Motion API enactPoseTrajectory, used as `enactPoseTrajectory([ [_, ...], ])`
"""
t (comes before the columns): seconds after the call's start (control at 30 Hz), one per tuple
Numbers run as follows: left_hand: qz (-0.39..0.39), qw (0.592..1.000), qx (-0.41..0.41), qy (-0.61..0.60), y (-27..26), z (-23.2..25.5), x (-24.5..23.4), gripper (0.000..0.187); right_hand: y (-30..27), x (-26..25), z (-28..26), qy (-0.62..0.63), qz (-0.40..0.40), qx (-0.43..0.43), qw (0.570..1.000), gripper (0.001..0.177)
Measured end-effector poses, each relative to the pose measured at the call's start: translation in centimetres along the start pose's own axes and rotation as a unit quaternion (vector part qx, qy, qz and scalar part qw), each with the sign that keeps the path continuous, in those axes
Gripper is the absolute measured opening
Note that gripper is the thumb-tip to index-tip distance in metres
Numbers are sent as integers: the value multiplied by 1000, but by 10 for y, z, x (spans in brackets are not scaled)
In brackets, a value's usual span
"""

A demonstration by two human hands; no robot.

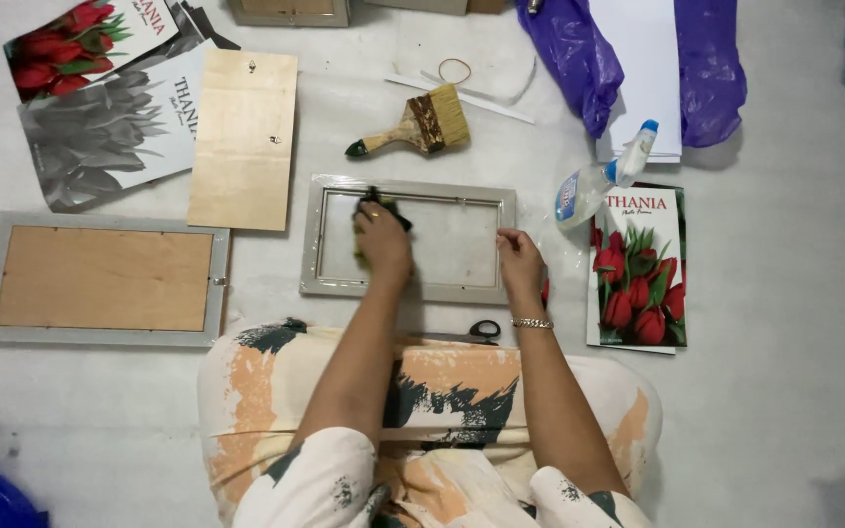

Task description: Cleaning the glass of a picture frame using spray cleaner and a cloth

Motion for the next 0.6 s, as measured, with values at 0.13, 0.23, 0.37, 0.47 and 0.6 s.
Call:
enactPoseTrajectory([
  [0.13,11,998,61,0,-67,88,-33,51,5,-1,5,-18,-5,10,1000,20],
  [0.23,108,947,301,-9,-61,160,55,48,8,-5,6,-17,7,1,1000,20],
  [0.37,106,918,381,-26,-59,154,56,44,5,-10,7,17,15,8,1000,19],
  [0.47,34,934,352,-38,-39,92,31,42,2,-11,4,31,16,11,999,19],
  [0.6,0,966,258,-14,-13,-28,0,40,2,-6,5,14,1,6,1000,20],
])
Point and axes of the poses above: each hand's wrist, its own y-axis towards the middle knuckle, its own x-axis out of the palm, z = x × y, the point moved 9 cm from there along y, towards the middle knuckle, and after that the axes turned 14 degrees about -z, right-handed, at the moved point
